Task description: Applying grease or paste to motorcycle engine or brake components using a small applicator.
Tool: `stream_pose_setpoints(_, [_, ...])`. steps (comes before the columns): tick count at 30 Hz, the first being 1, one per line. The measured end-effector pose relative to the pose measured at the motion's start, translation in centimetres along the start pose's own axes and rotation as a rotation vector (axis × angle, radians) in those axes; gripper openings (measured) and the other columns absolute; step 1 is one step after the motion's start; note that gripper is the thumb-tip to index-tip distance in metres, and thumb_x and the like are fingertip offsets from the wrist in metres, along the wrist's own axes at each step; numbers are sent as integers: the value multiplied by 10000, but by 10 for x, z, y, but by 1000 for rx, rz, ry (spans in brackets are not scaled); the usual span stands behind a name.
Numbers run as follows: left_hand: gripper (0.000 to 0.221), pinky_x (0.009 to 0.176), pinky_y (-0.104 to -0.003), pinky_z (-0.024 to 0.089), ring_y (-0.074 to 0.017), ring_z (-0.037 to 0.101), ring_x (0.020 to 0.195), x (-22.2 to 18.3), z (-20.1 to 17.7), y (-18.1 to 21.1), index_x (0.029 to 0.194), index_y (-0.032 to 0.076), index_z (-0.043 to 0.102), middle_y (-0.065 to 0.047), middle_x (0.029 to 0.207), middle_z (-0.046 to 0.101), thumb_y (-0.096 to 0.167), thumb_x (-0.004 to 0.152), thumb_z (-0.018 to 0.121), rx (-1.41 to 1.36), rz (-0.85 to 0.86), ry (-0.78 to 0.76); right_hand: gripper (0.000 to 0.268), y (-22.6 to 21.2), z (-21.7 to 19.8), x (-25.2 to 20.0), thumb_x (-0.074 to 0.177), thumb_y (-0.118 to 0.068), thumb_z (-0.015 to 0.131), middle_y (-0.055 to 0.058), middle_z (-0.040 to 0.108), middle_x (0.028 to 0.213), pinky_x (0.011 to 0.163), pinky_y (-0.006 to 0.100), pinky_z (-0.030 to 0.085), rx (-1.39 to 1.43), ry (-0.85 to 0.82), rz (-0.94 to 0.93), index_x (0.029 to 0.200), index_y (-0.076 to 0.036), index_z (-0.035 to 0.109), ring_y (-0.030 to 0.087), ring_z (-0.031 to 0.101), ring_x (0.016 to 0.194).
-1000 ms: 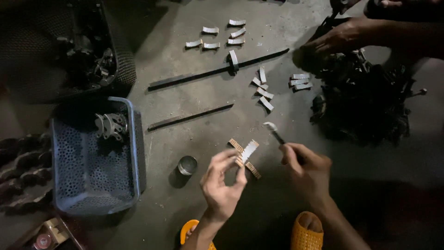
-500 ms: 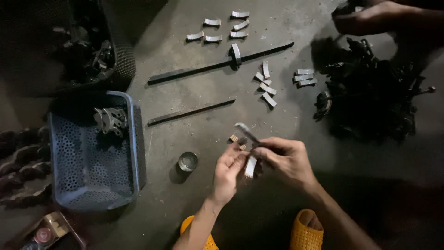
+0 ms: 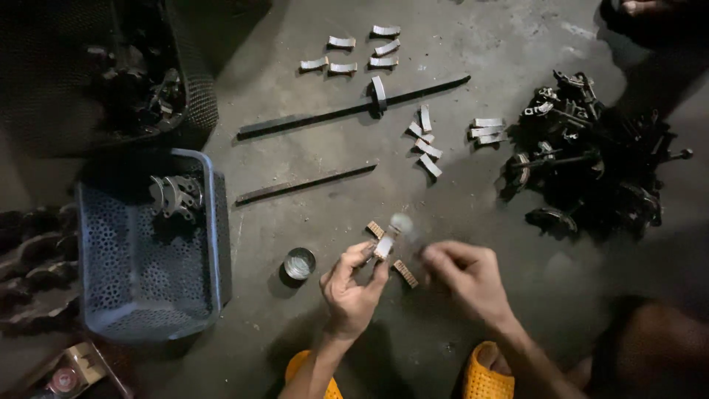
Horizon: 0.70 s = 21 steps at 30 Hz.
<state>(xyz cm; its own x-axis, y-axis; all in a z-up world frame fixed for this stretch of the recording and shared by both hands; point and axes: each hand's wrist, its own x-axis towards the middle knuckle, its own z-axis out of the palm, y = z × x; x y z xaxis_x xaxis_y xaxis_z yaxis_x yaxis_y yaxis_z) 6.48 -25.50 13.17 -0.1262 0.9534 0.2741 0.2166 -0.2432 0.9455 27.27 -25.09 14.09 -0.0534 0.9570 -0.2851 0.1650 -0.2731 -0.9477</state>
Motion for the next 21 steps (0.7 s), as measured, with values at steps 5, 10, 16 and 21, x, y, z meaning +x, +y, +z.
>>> stream_pose_setpoints(5, [258, 856, -310, 615, -197, 764, 960, 1, 0, 0, 1013, -10, 586, -158, 1121, 760, -3, 886, 811, 15, 91, -20, 236, 26, 10, -3, 941, -187, 719, 21, 666, 650, 488, 242, 410, 132, -86, 267, 944, 27, 817, 71, 536, 560])
stream_pose_setpoints(10, [286, 829, -310, 627, -217, 782, 934, 6, -2, 4, 966, 6, 556, -167, 1117, 762, 2, 868, 825, 98, 119, 7, 193, -2, -4, 2, 921, -176, 697, 17, 760, 678, 488, 230, 519, -115, 1, 67, 982, -37, 817, 69, 651, 570])
stream_pose_setpoints(16, [292, 834, -320, 644, -262, 785, 967, 8, -4, -1, 976, 12, 556, -193, 1118, 741, 0, 875, 829, 186, 221, -45, 139, -40, 10, -13, 888, -123, 724, 59, 732, 673, 475, 247, 506, -433, 75, -298, 959, -20, 784, 77, 664, 532])
stream_pose_setpoints(21, [298, 824, -355, 635, -305, 756, 982, 14, -2, 5, 1010, -8, 529, -209, 1119, 710, -38, 880, 796, 129, 283, -112, 164, -33, 8, -1, 901, -131, 716, 72, 724, 640, 488, 253, 523, -452, 131, -112, 980, -5, 784, 75, 661, 523])
